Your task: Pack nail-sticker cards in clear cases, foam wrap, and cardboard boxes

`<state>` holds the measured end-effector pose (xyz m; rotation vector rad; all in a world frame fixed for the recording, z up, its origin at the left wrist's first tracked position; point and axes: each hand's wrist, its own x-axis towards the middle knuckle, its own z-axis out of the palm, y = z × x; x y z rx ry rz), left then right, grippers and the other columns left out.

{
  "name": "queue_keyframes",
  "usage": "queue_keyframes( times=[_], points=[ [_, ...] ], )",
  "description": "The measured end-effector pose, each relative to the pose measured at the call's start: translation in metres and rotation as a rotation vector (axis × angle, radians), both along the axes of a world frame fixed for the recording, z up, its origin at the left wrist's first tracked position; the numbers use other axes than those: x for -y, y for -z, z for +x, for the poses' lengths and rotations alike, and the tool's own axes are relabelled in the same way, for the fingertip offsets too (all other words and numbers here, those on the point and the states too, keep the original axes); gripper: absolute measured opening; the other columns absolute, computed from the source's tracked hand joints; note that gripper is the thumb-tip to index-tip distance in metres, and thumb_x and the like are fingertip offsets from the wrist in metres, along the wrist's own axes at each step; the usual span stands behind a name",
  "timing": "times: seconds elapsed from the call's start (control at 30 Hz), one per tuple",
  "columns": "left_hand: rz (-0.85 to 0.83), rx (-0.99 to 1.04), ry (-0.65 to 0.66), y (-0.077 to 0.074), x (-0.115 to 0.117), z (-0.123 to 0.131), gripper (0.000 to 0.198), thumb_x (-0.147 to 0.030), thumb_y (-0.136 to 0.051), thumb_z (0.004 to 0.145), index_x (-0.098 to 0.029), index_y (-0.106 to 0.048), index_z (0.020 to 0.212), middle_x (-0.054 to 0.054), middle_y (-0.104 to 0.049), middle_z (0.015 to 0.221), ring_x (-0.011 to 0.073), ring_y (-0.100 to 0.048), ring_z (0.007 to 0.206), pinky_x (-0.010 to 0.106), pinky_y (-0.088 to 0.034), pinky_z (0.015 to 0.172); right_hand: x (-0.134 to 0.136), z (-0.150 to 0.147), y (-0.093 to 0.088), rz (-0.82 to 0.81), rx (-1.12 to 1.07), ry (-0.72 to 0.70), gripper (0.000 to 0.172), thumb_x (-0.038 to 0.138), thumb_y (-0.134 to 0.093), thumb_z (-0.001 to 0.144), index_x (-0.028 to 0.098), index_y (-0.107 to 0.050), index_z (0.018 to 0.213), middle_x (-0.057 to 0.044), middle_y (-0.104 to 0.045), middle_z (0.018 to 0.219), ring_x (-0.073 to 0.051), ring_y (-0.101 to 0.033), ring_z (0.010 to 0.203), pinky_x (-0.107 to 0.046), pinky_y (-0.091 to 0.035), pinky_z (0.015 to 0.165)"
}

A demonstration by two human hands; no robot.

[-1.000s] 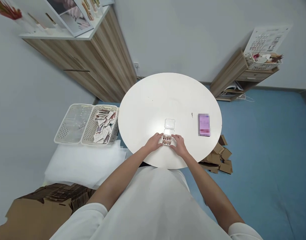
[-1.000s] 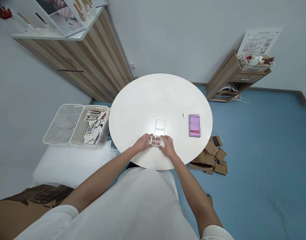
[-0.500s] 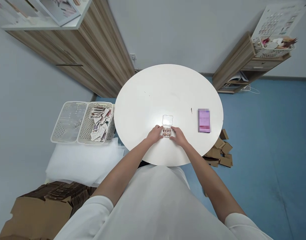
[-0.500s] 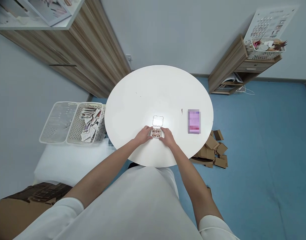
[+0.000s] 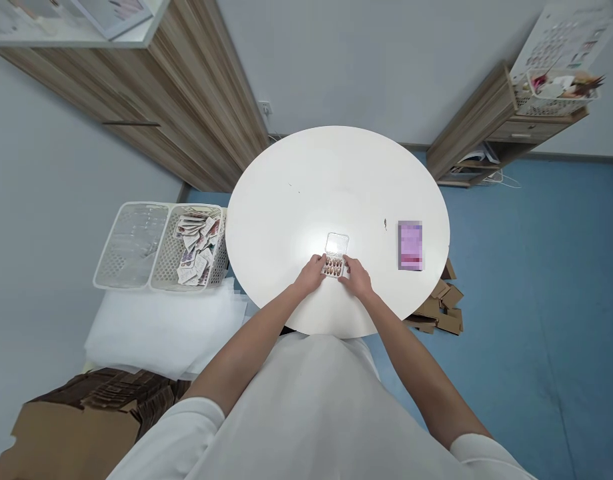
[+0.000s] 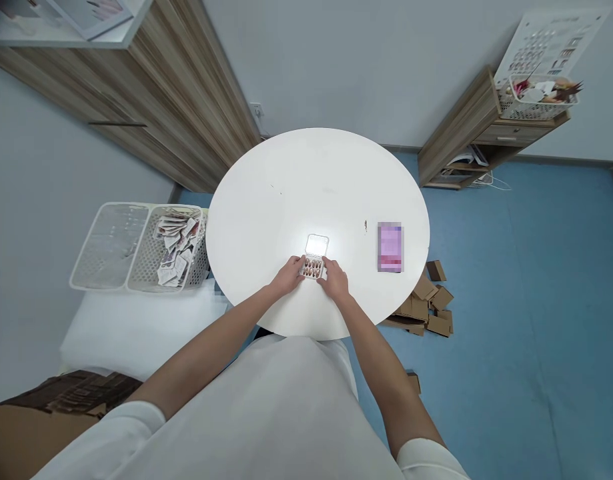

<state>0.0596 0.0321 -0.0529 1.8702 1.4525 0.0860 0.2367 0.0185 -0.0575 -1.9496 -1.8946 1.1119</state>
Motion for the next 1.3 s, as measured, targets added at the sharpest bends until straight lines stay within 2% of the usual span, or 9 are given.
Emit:
queue_keyframes(
  times=[0.17,0.37,0.53,0.7,0.83,0.93,1.07,1.17,1.3],
  points=[
    [-0.016,0.133,-0.172,0.004,0.013,0.001,0.062,-0.018,-0.053,0.073,-0.019,-0.026,0.13,0.01,-0.044,0.114,0.0172,-0.05,0.096,0.031,-0.041,0.084,0.01,-0.003,0.004,-0.013,-0.14,0.105,0.074,0.023,-0.06,0.064,0.026,-0.026,0.129,-0.003,-0.05,0.108,-0.015,-0.054,0.085,-0.031,-0.044,0.077],
    [-0.147,0.271,-0.401,0.008,0.022,0.0,0.03,-0.015,-0.045,0.076,-0.019,-0.054,0.104,0.002,-0.057,0.087,0.0122,-0.054,0.076,0.028,-0.045,0.073,0.02,-0.006,0.009,-0.058,-0.231,0.156,0.063,0.015,-0.058,0.061,0.02,-0.039,0.121,-0.004,-0.05,0.102,-0.013,-0.055,0.08,-0.029,-0.046,0.075],
    [-0.211,0.487,-0.573,0.004,0.033,-0.007,0.029,-0.015,-0.047,0.076,-0.015,-0.055,0.104,0.005,-0.061,0.088,0.0113,-0.057,0.077,0.026,-0.047,0.071,0.029,-0.006,0.004,-0.092,-0.398,0.162,0.063,0.012,-0.056,0.06,0.019,-0.037,0.12,-0.005,-0.048,0.102,-0.012,-0.054,0.078,-0.029,-0.048,0.07],
    [-0.284,0.623,-0.62,-0.015,0.046,-0.014,0.031,-0.022,-0.05,0.077,-0.018,-0.052,0.108,0.008,-0.058,0.1,0.012,-0.058,0.081,0.026,-0.049,0.069,0.044,-0.007,-0.013,-0.053,-0.558,0.2,0.061,0.017,-0.057,0.062,0.022,-0.038,0.12,-0.007,-0.044,0.106,-0.013,-0.053,0.081,-0.03,-0.049,0.067],
    [-0.403,0.864,-0.65,-0.033,0.054,-0.018,0.036,-0.028,-0.059,0.073,-0.019,-0.052,0.107,0.006,-0.059,0.093,0.0131,-0.058,0.08,0.029,-0.048,0.069,0.054,-0.004,-0.033,-0.049,-0.692,0.243,0.06,0.025,-0.062,0.062,0.025,-0.041,0.119,-0.006,-0.045,0.108,-0.013,-0.053,0.081,-0.031,-0.049,0.07],
    [-0.469,0.982,-0.639,-0.044,0.059,-0.02,0.041,-0.031,-0.066,0.067,-0.019,-0.053,0.104,0.005,-0.059,0.087,0.0134,-0.058,0.079,0.03,-0.047,0.07,0.055,0.001,-0.046,-0.084,-0.788,0.351,0.052,0.033,-0.064,0.064,0.025,-0.049,0.112,-0.006,-0.05,0.108,-0.014,-0.055,0.083,-0.032,-0.046,0.076],
    [-0.517,1.024,-0.629,-0.056,0.063,-0.018,0.043,-0.032,-0.07,0.062,-0.019,-0.055,0.102,0.003,-0.061,0.085,0.0131,-0.058,0.078,0.03,-0.046,0.072,0.045,0.005,-0.058,-0.217,-0.98,0.499,0.039,0.043,-0.06,0.068,0.026,-0.056,0.103,-0.005,-0.056,0.109,-0.017,-0.057,0.088,-0.033,-0.046,0.078],
    [-0.554,1.033,-0.62,-0.062,0.065,-0.015,0.043,-0.031,-0.071,0.061,-0.019,-0.056,0.1,0.003,-0.061,0.083,0.0125,-0.058,0.076,0.03,-0.046,0.071,0.035,0.007,-0.065,-0.332,-1.112,0.507,0.034,0.046,-0.058,0.07,0.026,-0.059,0.098,-0.005,-0.057,0.112,-0.017,-0.058,0.085,-0.033,-0.047,0.076],
    [-0.599,1.057,-0.633,-0.068,0.068,-0.012,0.043,-0.029,-0.072,0.061,-0.018,-0.056,0.099,0.003,-0.061,0.082,0.0125,-0.058,0.075,0.028,-0.047,0.069,0.029,0.008,-0.072,-0.334,-1.214,0.511,0.036,0.041,-0.062,0.068,0.029,-0.055,0.101,-0.004,-0.057,0.114,-0.018,-0.058,0.089,-0.032,-0.047,0.074]
  ],
)
